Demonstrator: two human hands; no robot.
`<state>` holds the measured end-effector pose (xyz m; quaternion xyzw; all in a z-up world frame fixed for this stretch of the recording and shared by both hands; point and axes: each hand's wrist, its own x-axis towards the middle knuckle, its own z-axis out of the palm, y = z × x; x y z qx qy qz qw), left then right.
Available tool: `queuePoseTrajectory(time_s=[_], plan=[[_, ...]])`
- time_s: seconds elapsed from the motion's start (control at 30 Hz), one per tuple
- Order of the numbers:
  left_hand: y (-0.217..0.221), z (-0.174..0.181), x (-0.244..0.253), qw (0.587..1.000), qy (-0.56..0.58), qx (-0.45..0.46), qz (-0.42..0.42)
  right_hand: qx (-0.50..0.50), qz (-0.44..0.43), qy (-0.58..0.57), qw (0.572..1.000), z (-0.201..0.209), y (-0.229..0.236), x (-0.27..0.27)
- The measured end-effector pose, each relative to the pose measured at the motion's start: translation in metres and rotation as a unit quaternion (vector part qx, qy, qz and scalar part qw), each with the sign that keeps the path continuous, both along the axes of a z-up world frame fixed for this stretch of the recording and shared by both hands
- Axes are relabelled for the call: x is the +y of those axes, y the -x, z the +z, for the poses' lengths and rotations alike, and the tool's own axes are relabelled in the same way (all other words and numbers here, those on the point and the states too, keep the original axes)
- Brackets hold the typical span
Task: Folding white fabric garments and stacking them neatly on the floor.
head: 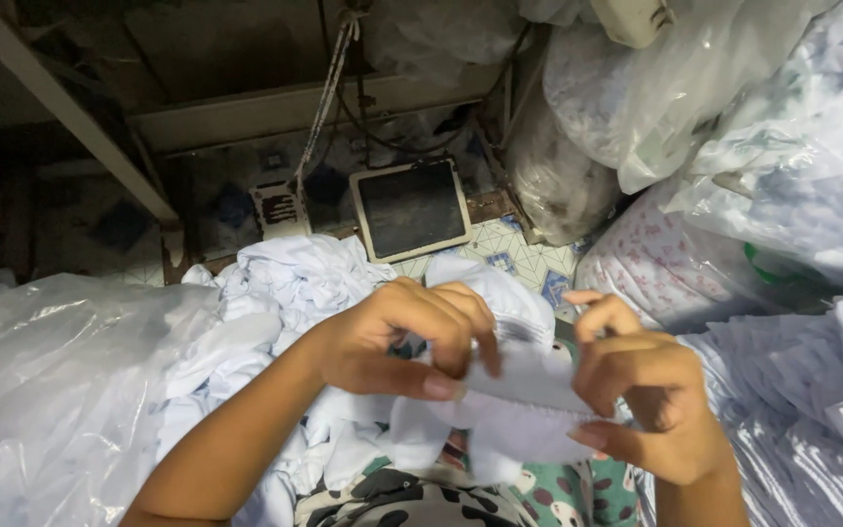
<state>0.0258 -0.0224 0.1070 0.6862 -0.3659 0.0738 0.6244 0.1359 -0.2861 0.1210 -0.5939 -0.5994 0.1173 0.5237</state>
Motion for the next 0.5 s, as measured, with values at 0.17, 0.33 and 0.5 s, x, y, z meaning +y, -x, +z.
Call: queuePoseTrajectory(time_s=[0.17, 0.33, 0.5], plan=[[0.010, 0.030, 0.019, 0.946, -0.138, -0.200, 0.214, -0.027, -0.260, -0.063, 0.963, 0.010, 0.014, -0.038], [-0.009, 0.062, 0.045, 0.915, -0.229, -0.207, 0.258, -0.237, -0.194, 0.052, 0.951, 0.016, -0.066, -0.106], [-0.088, 0.095, 0.050, 0.908, -0.208, -0.313, 0.187, -0.178, -0.233, 0.053, 0.955, 0.051, -0.115, -0.060]])
